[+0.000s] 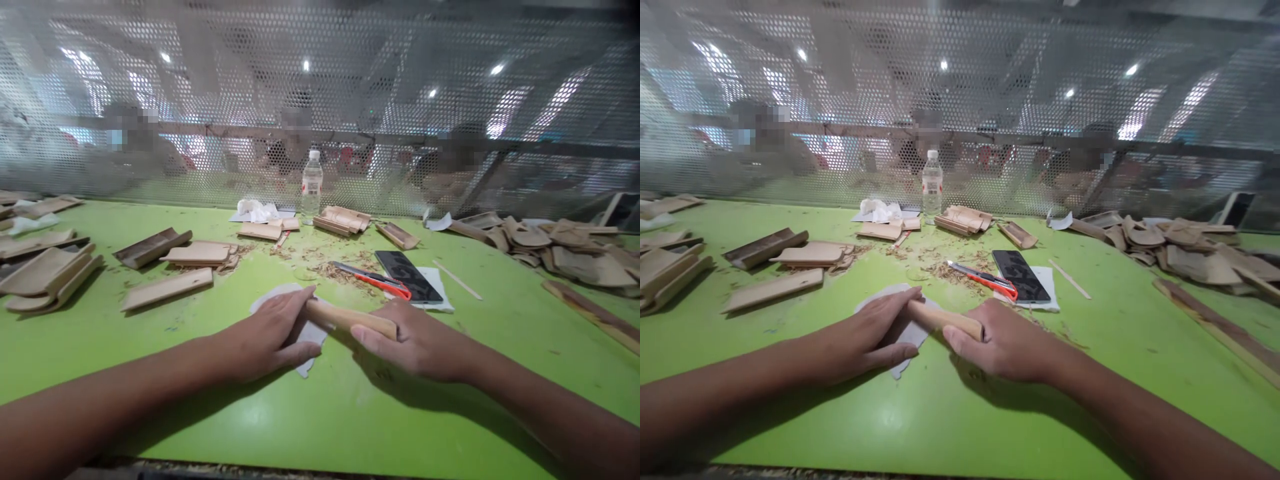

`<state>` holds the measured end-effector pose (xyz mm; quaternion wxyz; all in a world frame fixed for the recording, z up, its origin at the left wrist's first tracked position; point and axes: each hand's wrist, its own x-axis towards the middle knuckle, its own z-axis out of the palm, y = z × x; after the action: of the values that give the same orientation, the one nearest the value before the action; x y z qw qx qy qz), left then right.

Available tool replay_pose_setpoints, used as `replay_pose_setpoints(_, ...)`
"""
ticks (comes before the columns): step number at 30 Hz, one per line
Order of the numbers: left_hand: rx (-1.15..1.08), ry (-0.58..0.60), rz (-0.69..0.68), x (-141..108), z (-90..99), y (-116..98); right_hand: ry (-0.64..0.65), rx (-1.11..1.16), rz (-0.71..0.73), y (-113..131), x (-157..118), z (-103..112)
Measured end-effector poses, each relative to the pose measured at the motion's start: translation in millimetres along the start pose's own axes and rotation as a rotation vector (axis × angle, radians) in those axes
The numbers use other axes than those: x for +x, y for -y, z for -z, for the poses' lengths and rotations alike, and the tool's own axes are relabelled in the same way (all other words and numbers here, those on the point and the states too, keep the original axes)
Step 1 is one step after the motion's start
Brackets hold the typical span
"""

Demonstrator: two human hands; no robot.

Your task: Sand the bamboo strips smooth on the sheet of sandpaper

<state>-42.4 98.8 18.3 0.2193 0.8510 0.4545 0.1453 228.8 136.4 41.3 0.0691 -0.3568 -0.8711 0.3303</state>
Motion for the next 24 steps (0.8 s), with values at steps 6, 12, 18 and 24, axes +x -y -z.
replay_pose_setpoints(6,0.001,-0.017,-0.073,0.9,2.1,-2.3,0.033,0.078,-0.054,2.8,-3.1,1.5)
replay_pose_setpoints(12,0.018,-0.018,-0.094,1.9,1.6,-0.3,-0.002,0.027,-0.092,5.3,-2.5,-1.4)
replay_pose_setpoints(18,0.034,-0.023,-0.087,2.9,0.9,1.3,-0.026,-0.03,-0.027,11.0,-1.5,-3.3)
replay_pose_setpoints(24,0.04,-0.027,-0.092,2.2,0.3,3.0,0.002,-0.039,0.022,8.6,-0.7,-3.7)
